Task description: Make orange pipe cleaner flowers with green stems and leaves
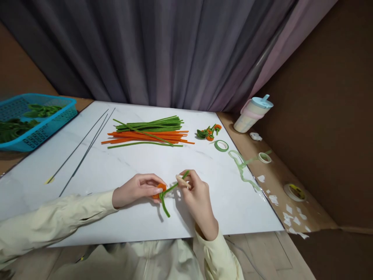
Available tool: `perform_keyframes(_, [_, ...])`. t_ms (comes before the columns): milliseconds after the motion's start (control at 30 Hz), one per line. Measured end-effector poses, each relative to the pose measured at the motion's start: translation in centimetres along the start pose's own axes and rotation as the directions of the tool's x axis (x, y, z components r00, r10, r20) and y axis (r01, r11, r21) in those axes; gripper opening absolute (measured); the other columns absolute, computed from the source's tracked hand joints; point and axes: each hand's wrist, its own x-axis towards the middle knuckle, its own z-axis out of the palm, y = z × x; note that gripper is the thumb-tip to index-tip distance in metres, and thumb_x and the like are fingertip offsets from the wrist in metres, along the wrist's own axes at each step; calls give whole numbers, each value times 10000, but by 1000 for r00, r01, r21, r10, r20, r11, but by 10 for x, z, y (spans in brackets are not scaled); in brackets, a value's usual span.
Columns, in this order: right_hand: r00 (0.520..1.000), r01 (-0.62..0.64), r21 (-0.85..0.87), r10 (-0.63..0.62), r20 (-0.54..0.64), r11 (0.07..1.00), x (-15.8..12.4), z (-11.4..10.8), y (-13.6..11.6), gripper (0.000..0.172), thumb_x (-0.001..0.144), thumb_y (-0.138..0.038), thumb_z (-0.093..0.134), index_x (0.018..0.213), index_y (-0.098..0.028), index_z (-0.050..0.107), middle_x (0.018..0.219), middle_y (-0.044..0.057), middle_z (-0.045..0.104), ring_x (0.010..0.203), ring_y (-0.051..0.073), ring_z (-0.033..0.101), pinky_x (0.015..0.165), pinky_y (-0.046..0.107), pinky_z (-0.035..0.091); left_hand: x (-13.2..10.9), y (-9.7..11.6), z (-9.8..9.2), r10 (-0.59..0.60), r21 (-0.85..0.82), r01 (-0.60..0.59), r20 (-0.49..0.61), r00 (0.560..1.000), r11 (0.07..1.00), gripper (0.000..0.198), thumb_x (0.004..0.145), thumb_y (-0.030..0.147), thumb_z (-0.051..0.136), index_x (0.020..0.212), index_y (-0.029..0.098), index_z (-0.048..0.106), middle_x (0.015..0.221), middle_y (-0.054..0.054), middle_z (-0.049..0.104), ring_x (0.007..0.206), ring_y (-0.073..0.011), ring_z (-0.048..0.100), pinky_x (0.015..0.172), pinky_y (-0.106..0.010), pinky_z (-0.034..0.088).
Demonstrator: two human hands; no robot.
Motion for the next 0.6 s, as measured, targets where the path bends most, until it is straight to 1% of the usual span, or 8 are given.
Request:
perform_keyframes(100, [993, -110, 12, 109, 44, 994, 2, 0, 9, 140, 791, -284, 551, 862, -173, 506, 599, -24, 592, 501, 110, 515, 491, 203, 382, 0, 3, -2, -14, -21, 15, 15, 1000, 1000, 287, 665, 282, 743, 875, 109, 653, 768, -62, 680, 657, -171, 669, 665, -295, 552])
perform_keyframes(167, [985, -157, 20, 155, 78, 987, 1, 0, 13, 244, 785, -270, 545, 994, -166, 470, 592, -31, 597, 506, 121, 541, 510, 213, 407, 0, 4, -3, -36, -43, 36, 9, 999, 998, 286, 668, 281, 741, 878, 109, 648, 750, -62, 683, 661, -169, 671, 669, -291, 553])
perform_keyframes(233, [989, -127, -26, 128, 79, 992, -2, 0, 14, 393, 785, -269, 549, 1136, -151, 417, 619, -29, 602, 492, 121, 543, 508, 219, 420, 0, 4, -4, -60, -71, 60, 1, 998, 996, 286, 674, 285, 738, 883, 113, 642, 741, -61, 686, 655, -166, 672, 671, -290, 554])
perform_keyframes(300, [1000, 8, -144, -7, 12, 990, -6, -2, 12, 413, 799, -272, 543, 1179, -151, 436, 729, 12, 623, 488, 112, 537, 488, 220, 420, 1, 5, -3, -78, -101, 77, -5, 997, 992, 284, 679, 283, 737, 886, 115, 640, 743, -59, 689, 652, -161, 673, 680, -289, 555])
perform_keyframes(367, [974, 180, -321, -214, -74, 930, -11, -4, 9, 316, 825, -236, 515, 1133, -167, 525, 911, 79, 631, 532, 109, 559, 475, 218, 416, 2, 6, -3, -90, -139, 89, -2, 996, 986, 280, 683, 274, 737, 889, 112, 639, 752, -59, 690, 663, -160, 675, 695, -284, 555])
perform_keyframes(467, [859, 376, -545, -502, -98, 750, -18, -7, 5, 296, 826, -103, 468, 1062, -203, 618, 1145, 120, 595, 591, 107, 586, 497, 223, 420, 3, 7, -3, -102, -211, 101, 4, 995, 972, 268, 697, 268, 730, 887, 107, 633, 803, -66, 687, 691, -170, 683, 712, -281, 555])
perform_keyframes(533, [788, 499, -568, -616, -19, 655, -21, -8, 6, 349, 808, -47, 449, 1051, -215, 636, 1140, 103, 623, 602, 111, 597, 533, 233, 435, 3, 6, -5, -106, -246, 104, 6, 994, 964, 254, 719, 271, 713, 898, 113, 627, 837, -70, 681, 714, -179, 690, 712, -268, 555])
perform_keyframes(600, [739, 599, -517, -671, 62, 612, -23, -8, 10, 366, 807, -47, 440, 1078, -205, 629, 1070, 95, 666, 649, 135, 617, 570, 247, 453, 4, 6, -6, -114, -267, 111, 3, 993, 957, 239, 739, 273, 696, 907, 118, 624, 855, -71, 676, 731, -183, 695, 694, -240, 553])
